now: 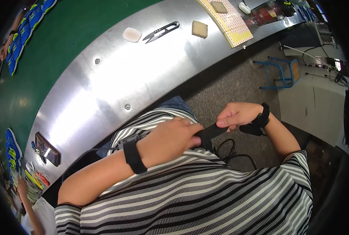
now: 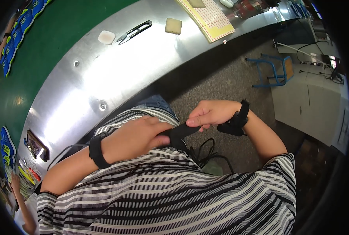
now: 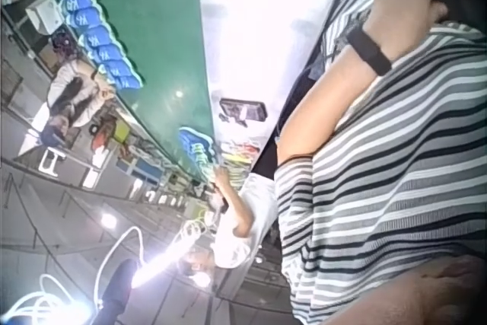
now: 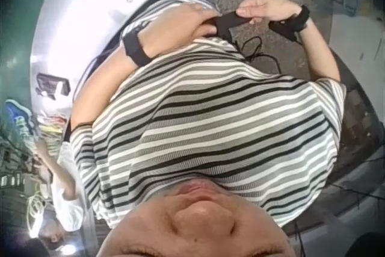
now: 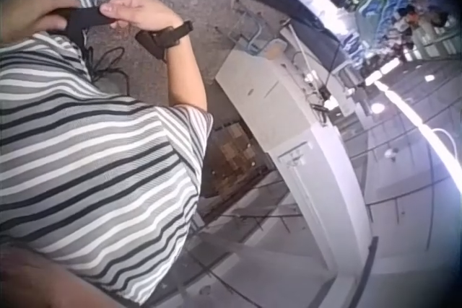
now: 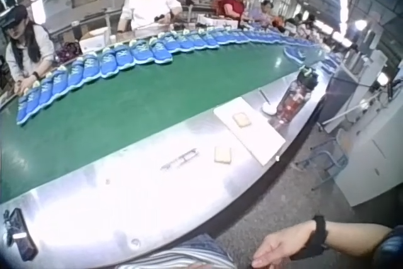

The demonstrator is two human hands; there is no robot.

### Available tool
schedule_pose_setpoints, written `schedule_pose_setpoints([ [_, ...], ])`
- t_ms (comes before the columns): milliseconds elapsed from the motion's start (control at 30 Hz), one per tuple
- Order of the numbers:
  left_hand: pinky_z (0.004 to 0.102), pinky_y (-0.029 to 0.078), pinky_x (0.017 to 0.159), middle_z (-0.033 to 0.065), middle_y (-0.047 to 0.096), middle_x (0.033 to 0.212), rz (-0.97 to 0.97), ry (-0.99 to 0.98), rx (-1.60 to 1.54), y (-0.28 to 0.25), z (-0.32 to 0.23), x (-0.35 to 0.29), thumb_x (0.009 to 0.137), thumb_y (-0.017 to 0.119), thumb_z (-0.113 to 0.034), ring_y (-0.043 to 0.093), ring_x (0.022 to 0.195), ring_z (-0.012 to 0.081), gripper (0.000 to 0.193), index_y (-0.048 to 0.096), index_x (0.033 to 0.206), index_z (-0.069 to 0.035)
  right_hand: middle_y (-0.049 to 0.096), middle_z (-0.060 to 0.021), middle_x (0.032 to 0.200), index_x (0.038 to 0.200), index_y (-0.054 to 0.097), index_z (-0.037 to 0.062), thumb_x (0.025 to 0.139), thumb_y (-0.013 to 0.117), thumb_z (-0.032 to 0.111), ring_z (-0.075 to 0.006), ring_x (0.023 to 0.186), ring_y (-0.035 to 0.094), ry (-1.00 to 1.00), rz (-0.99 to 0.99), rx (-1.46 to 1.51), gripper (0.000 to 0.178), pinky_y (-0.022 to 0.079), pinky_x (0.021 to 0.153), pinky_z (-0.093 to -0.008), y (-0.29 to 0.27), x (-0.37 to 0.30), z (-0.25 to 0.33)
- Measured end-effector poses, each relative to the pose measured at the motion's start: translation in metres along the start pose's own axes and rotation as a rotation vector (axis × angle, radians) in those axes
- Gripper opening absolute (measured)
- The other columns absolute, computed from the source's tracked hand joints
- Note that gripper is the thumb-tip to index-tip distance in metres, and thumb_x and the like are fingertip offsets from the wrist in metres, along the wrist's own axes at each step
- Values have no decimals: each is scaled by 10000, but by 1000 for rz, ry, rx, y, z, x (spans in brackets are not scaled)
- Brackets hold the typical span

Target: Inspecting pairs of blue and green athletic shoes on a conveyor belt in a manufacturing facility.

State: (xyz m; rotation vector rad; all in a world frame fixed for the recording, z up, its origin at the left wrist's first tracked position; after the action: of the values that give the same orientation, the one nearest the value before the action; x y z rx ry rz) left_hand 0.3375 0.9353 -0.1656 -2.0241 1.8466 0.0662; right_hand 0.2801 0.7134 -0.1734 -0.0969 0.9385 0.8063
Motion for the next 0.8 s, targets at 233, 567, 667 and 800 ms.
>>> schedule_pose_setpoints([
  [233, 424, 498, 783, 185, 606, 990, -45, 69, 48, 14, -11, 12, 802, 689, -147, 612, 927, 358, 342, 510, 1043, 17, 546, 42, 684, 847, 652, 31, 1002, 485, 388, -43, 634, 459, -50, -30, 78, 423, 395, 569, -225, 0, 0, 3],
  [567, 428, 515, 683, 172, 626, 702, 151, 2, 232, -2, -27, 9, 779, 710, -160, 649, 733, 355, 288, 541, 917, 28, 527, 65, 705, 846, 638, 48, 991, 511, 374, -39, 665, 456, -68, 97, 147, 379, 404, 623, -212, 24, 6, -17],
  [667, 453, 489, 631, 178, 607, 652, 167, 102, 110, 0, -21, 10, 782, 708, -206, 623, 675, 378, 312, 534, 946, -6, 531, 68, 710, 848, 639, 49, 991, 511, 376, -38, 676, 466, -66, 139, 150, 378, 410, 630, -209, 26, 5, -33],
  [800, 435, 497, 646, 169, 621, 714, 222, 44, 56, 4, -14, 11, 751, 739, -204, 633, 718, 357, 349, 541, 957, -3, 551, 60, 707, 898, 679, 55, 982, 514, 419, -40, 654, 462, -52, 23, 159, 409, 385, 597, -198, 22, 2, -26],
])
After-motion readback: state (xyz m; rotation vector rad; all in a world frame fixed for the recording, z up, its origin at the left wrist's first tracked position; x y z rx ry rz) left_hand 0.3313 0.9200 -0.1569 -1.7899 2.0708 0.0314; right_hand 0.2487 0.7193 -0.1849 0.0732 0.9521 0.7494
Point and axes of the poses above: each hand's wrist, its own x-axis towards the middle knuckle, its own y-axis out of the palm, z = x × y, the point moved 3 cm from there along x, towards the middle knuckle
